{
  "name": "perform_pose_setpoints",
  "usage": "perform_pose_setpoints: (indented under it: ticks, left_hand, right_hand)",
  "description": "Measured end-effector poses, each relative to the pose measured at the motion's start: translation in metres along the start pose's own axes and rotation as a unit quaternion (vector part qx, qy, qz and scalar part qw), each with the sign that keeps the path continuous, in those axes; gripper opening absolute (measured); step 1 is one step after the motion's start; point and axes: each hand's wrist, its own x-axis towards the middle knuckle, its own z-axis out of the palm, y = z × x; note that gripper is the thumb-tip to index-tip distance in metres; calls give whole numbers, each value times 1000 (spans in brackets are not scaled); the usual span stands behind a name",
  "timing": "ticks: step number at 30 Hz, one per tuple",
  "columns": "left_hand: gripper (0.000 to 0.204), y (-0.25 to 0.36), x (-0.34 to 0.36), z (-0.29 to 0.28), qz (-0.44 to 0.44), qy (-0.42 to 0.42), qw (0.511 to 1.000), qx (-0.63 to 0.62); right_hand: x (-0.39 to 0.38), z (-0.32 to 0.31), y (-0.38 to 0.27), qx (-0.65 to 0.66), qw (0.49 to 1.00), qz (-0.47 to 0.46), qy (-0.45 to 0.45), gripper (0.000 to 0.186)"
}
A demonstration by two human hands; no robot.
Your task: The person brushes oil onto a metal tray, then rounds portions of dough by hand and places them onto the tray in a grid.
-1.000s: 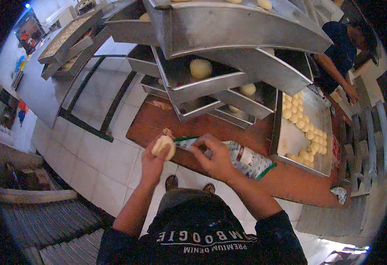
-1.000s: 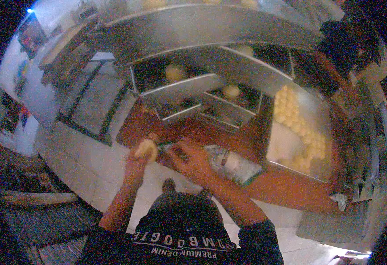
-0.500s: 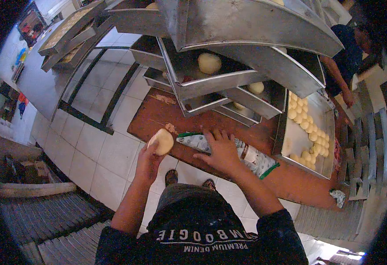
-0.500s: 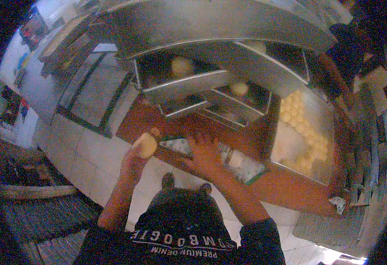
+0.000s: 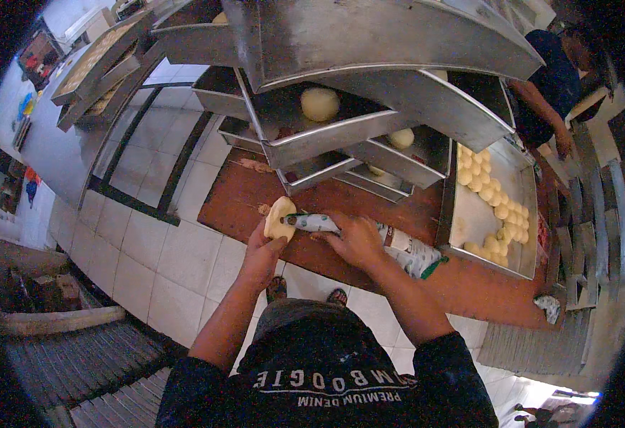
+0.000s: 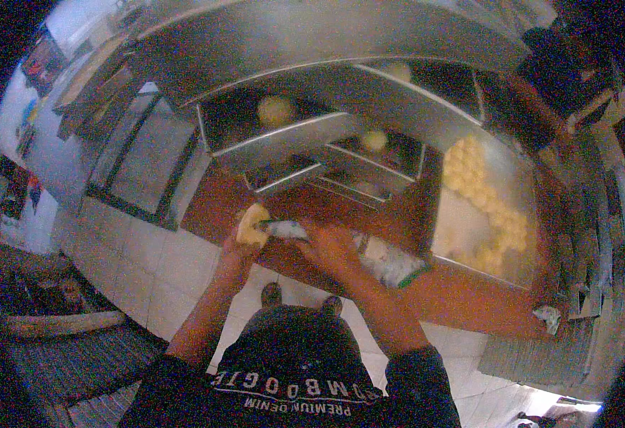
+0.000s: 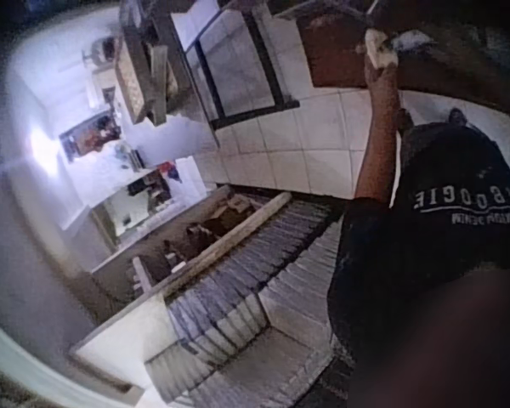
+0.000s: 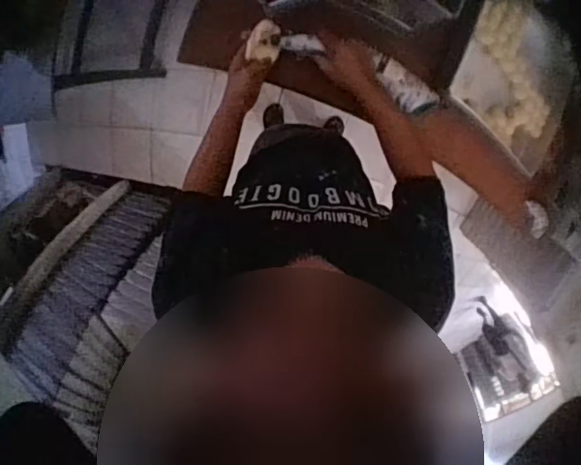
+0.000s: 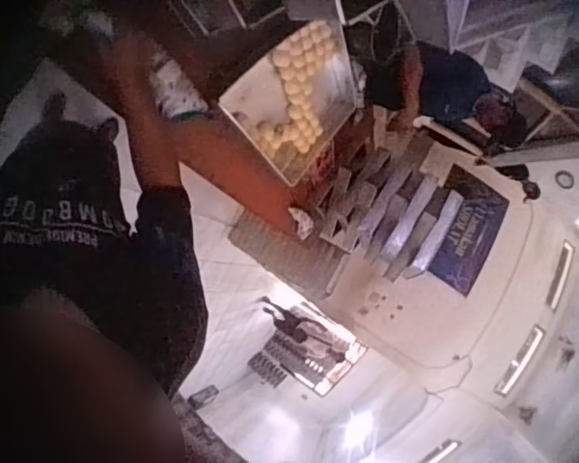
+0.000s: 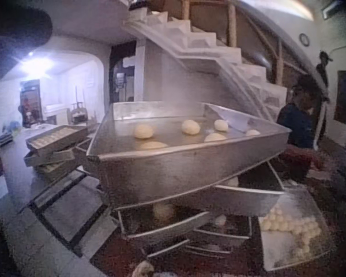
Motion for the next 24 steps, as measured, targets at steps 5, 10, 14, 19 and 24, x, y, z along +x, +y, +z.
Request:
perform_pose_setpoints:
  ticks: [5, 10, 14, 19, 24]
  left_hand:
    - [52, -12, 8, -8, 49, -28, 996, 67]
    - [54, 11, 5, -14, 31, -34, 994, 104]
    - [58, 33, -21, -20, 66, -44, 996, -40]
    - [64, 50, -50, 14, 56, -85, 977, 185]
    - [56, 45, -55, 48, 156, -109, 918, 349]
  right_hand:
    - [4, 0, 2, -13, 1000, 6, -1, 36]
    - [7, 1, 8, -38, 998, 9, -56, 37]
    - [2, -10, -13, -74, 995, -61, 37, 52]
    - [3, -44, -64, 168, 966, -155, 118, 62]
    - [-5, -51, -43, 241, 948, -170, 116, 41]
